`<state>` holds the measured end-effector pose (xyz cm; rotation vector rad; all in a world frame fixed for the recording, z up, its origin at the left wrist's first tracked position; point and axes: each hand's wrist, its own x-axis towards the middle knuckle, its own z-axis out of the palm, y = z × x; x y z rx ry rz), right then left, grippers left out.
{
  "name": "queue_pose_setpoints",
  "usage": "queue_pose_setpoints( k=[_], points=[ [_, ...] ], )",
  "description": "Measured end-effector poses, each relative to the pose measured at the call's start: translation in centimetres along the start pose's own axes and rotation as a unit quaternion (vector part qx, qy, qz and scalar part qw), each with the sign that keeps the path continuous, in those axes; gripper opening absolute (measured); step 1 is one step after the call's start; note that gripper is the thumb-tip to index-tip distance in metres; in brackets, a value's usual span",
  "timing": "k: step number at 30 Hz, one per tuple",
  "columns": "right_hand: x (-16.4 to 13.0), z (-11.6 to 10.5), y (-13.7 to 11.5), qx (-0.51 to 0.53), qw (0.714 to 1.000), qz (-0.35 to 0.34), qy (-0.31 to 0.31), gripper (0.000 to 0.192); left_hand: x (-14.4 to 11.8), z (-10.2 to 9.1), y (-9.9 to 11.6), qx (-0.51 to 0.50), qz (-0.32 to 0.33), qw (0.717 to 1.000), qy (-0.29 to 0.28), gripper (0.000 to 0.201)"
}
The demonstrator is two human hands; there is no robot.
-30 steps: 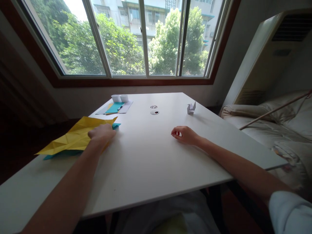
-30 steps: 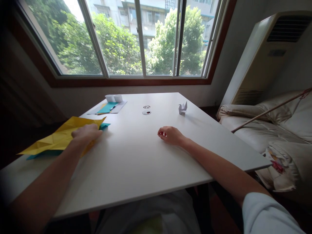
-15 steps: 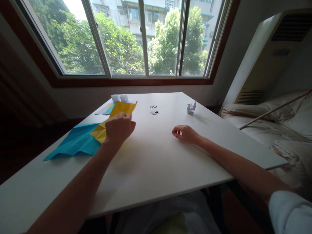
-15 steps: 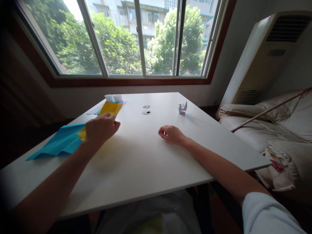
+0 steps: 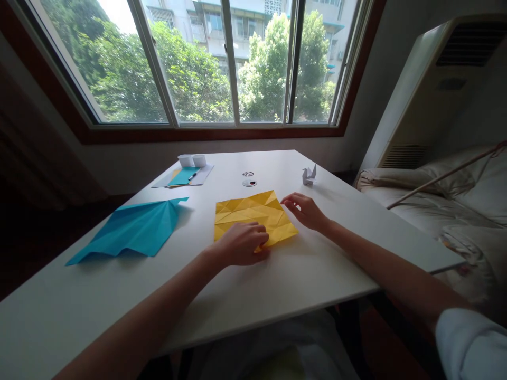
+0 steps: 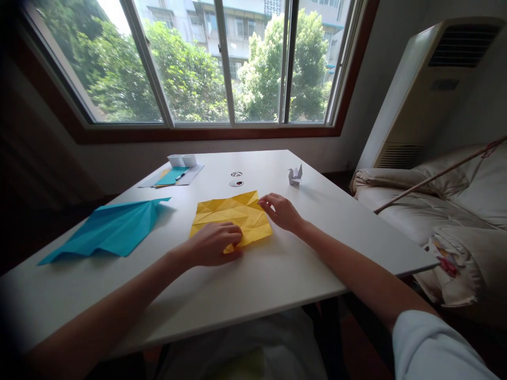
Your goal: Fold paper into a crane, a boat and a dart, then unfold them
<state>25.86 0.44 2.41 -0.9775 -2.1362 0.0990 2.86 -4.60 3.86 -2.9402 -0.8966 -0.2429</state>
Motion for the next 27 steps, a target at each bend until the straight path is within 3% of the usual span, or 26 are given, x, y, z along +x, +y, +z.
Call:
queue_pose_setpoints(
  k=[2, 6, 12, 21, 27],
  points=[
    [0.0, 0.0, -0.2, 0.017, 0.998, -0.045, -0.044, 0.025, 0.0, 0.2, -0.2, -0.042, -0.013, 0.999, 0.006, 0.029],
    [-0.3, 0.6, -0.4, 0.024, 0.987, -0.091, -0.134, 0.023, 0.0, 1.1, -1.3, -0.048, -0.098, 0.994, 0.028, 0.033],
    [-0.5, 1.2, -0.5, -0.008, 0.964, -0.104, -0.244, 0.031, -0.5, 2.6, -2.1, -0.071, -0.246, 0.964, -0.074, 0.065],
    [0.3, 0.0, -2.2, -0.095, 0.952, -0.057, -0.286, 0.028, -0.3, 2.6, -1.3, -0.079, -0.222, 0.965, -0.113, 0.074],
    [0.1, 1.2, -3.6, -0.177, 0.958, -0.029, -0.223, 0.026, 0.1, 3.3, -0.3, -0.069, -0.232, 0.964, -0.108, 0.078]
  ],
)
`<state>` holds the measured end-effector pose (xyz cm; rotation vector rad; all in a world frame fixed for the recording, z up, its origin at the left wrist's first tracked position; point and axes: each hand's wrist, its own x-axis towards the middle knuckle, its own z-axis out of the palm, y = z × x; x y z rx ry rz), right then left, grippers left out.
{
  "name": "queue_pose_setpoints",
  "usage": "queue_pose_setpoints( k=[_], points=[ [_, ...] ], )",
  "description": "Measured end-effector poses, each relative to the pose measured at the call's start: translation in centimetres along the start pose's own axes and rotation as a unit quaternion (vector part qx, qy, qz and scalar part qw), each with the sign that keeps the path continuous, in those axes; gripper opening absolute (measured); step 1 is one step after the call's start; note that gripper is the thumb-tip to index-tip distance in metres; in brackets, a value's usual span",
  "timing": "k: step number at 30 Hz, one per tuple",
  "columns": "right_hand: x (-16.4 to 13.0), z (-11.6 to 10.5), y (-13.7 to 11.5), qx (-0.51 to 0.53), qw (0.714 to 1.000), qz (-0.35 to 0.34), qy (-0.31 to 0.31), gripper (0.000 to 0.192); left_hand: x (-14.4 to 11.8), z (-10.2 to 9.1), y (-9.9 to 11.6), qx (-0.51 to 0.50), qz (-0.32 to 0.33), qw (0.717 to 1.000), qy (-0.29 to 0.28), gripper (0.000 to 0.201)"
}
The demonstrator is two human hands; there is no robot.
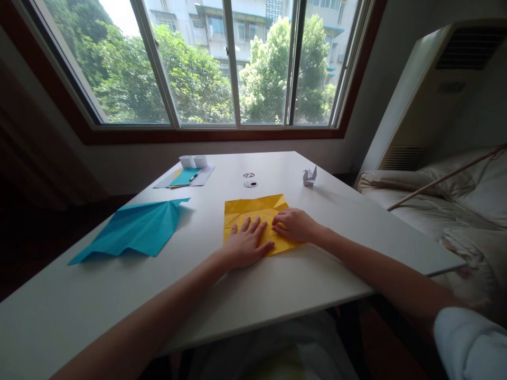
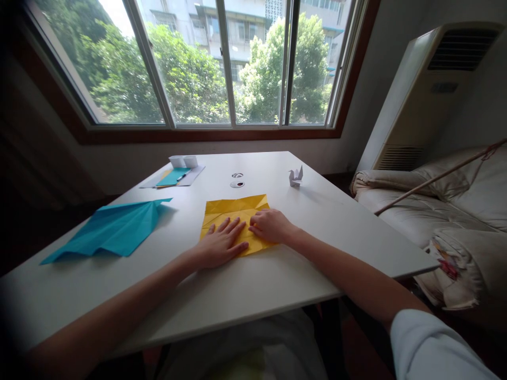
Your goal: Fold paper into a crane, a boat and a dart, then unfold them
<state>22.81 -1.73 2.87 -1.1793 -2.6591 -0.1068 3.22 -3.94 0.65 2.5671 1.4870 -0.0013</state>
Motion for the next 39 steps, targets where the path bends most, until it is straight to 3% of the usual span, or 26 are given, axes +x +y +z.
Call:
queue_pose_setpoints(
  k=[4, 9, 15, 21, 26, 29, 34, 39],
  points=[
    [0.4, 1.9, -0.3, 0.041, 0.999, -0.030, 0.017, 0.040, 0.1, 0.3, 0.3, -0.001, -0.008, 1.000, 0.004, 0.083],
    [0.4, 3.2, 0.6, 0.092, 0.992, 0.007, -0.086, 0.065, 0.0, -0.3, -0.2, -0.001, -0.034, 0.999, -0.014, 0.088],
    [0.0, 2.4, 1.3, 0.096, 0.983, 0.039, -0.152, 0.082, -0.1, -1.5, -3.2, 0.001, -0.096, 0.994, -0.043, 0.093],
    [-0.6, 1.1, 2.6, 0.101, 0.969, 0.058, -0.217, 0.102, -0.6, -3.3, -5.4, -0.006, -0.066, 0.991, -0.120, 0.106],
    [-1.2, 0.3, 3.4, 0.110, 0.968, 0.044, -0.223, 0.105, -1.2, -4.0, -7.2, 0.005, -0.069, 0.986, -0.149, 0.111],
    [-1.2, -0.2, 3.5, 0.110, 0.974, 0.034, -0.195, 0.096, -1.1, -4.2, -7.9, 0.018, -0.056, 0.992, -0.109, 0.099],
    [-0.6, -0.6, 3.2, 0.103, 0.990, 0.002, -0.093, 0.047, -0.1, -3.8, -6.9, 0.049, -0.002, 0.998, 0.050, 0.057],
    [0.1, 0.4, 2.2, 0.069, 0.997, -0.041, -0.011, 0.034, 0.5, -2.7, -4.9, 0.071, 0.048, 0.990, 0.112, 0.045]
  ],
)
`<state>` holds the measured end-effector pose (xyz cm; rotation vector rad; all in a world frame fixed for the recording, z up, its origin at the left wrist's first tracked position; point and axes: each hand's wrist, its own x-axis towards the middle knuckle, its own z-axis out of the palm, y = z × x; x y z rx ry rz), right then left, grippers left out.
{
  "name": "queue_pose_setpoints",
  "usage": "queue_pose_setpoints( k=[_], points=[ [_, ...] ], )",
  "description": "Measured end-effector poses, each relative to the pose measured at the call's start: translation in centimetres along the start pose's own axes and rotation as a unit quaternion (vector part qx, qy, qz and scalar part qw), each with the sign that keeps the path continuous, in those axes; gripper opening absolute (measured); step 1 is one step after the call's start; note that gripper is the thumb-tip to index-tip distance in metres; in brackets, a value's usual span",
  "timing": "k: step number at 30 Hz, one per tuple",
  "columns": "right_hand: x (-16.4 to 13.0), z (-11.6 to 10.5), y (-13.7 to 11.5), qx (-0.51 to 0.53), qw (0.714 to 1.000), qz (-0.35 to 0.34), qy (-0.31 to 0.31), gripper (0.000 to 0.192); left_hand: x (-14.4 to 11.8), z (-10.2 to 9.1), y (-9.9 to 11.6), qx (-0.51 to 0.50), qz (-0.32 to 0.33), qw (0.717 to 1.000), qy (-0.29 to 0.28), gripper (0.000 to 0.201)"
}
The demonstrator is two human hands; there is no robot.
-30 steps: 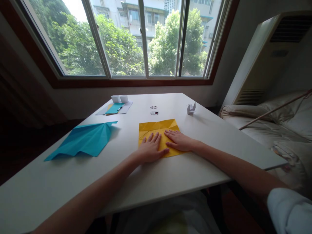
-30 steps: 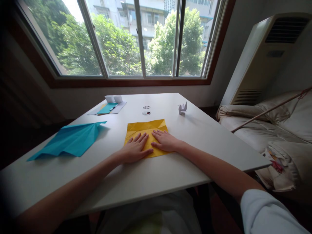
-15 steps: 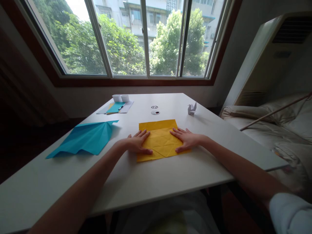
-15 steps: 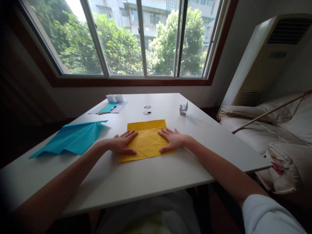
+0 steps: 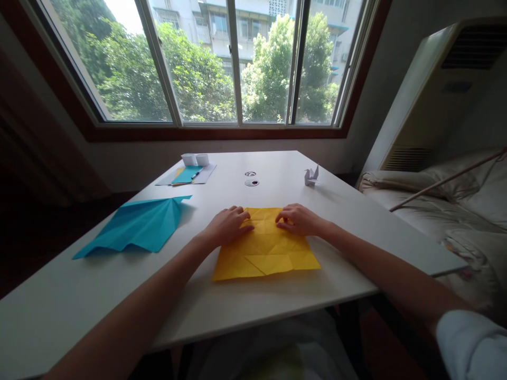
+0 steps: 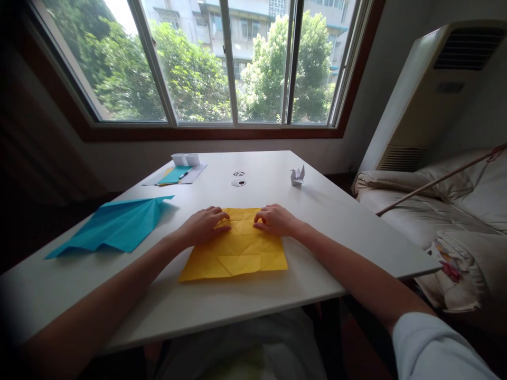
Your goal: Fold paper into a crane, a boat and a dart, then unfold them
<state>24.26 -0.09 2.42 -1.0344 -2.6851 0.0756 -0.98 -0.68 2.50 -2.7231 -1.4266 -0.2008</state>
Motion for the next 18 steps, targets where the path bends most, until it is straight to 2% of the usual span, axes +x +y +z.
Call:
queue_pose_setpoints(
  k=[3, 7, 11, 18],
  points=[
    [0.4, 1.0, -0.3, 0.002, 1.000, -0.021, 0.007, 0.039, 0.0, 0.6, 0.7, -0.043, 0.029, 0.999, -0.011, 0.053],
    [0.7, 1.7, 0.1, 0.022, 0.998, 0.001, -0.065, 0.056, -0.2, 0.8, 0.9, -0.073, 0.033, 0.994, -0.072, 0.064],
    [0.5, 1.6, 0.9, 0.032, 0.991, 0.061, -0.116, 0.070, -0.2, 0.5, 0.3, -0.075, -0.007, 0.990, -0.120, 0.073],
    [-0.3, 0.8, 2.3, 0.028, 0.983, 0.114, -0.138, 0.079, -0.8, -0.4, -1.7, -0.064, -0.102, 0.979, -0.163, 0.082]
  ],
)
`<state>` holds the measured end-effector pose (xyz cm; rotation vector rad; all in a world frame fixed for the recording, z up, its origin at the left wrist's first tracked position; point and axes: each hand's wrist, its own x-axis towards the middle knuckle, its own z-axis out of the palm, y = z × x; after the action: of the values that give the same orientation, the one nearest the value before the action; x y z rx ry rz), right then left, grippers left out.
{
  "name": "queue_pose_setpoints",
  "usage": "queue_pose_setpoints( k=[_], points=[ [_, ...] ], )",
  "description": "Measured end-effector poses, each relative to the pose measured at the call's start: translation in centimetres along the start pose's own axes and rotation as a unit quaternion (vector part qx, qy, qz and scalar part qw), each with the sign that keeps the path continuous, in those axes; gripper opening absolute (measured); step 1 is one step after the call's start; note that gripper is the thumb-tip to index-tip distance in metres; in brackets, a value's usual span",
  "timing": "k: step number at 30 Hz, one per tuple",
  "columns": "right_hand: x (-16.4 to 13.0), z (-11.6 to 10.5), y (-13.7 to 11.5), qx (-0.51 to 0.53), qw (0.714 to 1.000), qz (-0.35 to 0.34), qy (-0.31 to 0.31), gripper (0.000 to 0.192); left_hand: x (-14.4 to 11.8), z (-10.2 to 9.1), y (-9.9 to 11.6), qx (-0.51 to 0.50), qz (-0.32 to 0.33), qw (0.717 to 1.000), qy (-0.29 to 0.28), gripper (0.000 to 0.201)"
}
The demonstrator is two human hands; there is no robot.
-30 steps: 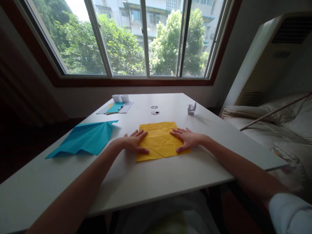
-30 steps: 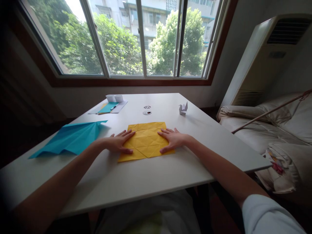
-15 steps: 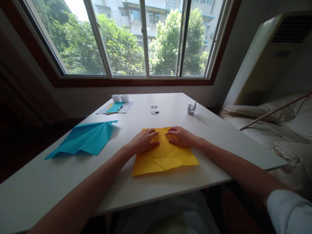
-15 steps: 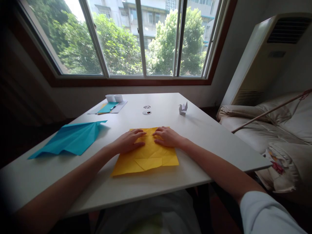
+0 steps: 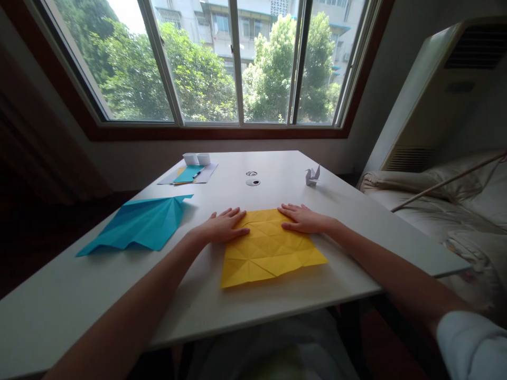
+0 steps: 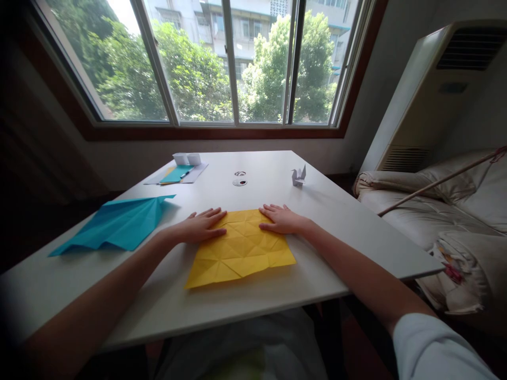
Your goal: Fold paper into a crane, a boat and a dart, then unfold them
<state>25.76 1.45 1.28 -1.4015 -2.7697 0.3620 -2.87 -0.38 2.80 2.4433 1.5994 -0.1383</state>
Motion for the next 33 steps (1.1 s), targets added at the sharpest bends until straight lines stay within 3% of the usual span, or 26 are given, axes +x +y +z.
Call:
queue_pose_setpoints(
  k=[4, 7, 12, 19, 24, 26, 29, 33],
  points=[
    [-0.2, -0.2, 0.8, -0.015, 1.000, 0.006, 0.005, 0.083, -0.1, -0.4, -1.4, 0.016, -0.069, 0.997, 0.025, 0.082],
    [-0.1, 0.0, 1.2, -0.022, 0.999, 0.015, 0.020, 0.082, 0.3, -0.4, -2.3, 0.012, -0.092, 0.994, 0.054, 0.072],
    [0.1, 0.5, 1.4, -0.032, 0.998, 0.022, 0.046, 0.081, 1.2, 0.0, -3.0, -0.115, -0.080, 0.984, 0.106, 0.054],
    [0.1, 0.7, 1.3, -0.039, 0.998, 0.022, 0.052, 0.078, 1.1, -0.5, -1.6, -0.405, -0.062, 0.899, 0.156, 0.048],
    [0.2, 0.7, 1.3, -0.044, 0.997, 0.028, 0.056, 0.077, 0.5, -0.7, -1.0, -0.519, -0.104, 0.841, 0.109, 0.074],
    [0.2, 0.8, 1.3, -0.044, 0.997, 0.039, 0.059, 0.077, 0.5, -0.5, -1.0, -0.559, -0.116, 0.815, 0.092, 0.075],
    [0.3, 0.9, 1.4, -0.043, 0.995, 0.057, 0.065, 0.076, 0.5, -0.2, -1.1, -0.579, -0.131, 0.801, 0.075, 0.069],
    [0.6, 1.1, 1.7, -0.034, 0.992, 0.083, 0.089, 0.076, 0.5, -0.2, -1.1, -0.587, -0.132, 0.790, 0.115, 0.063]
  ],
)
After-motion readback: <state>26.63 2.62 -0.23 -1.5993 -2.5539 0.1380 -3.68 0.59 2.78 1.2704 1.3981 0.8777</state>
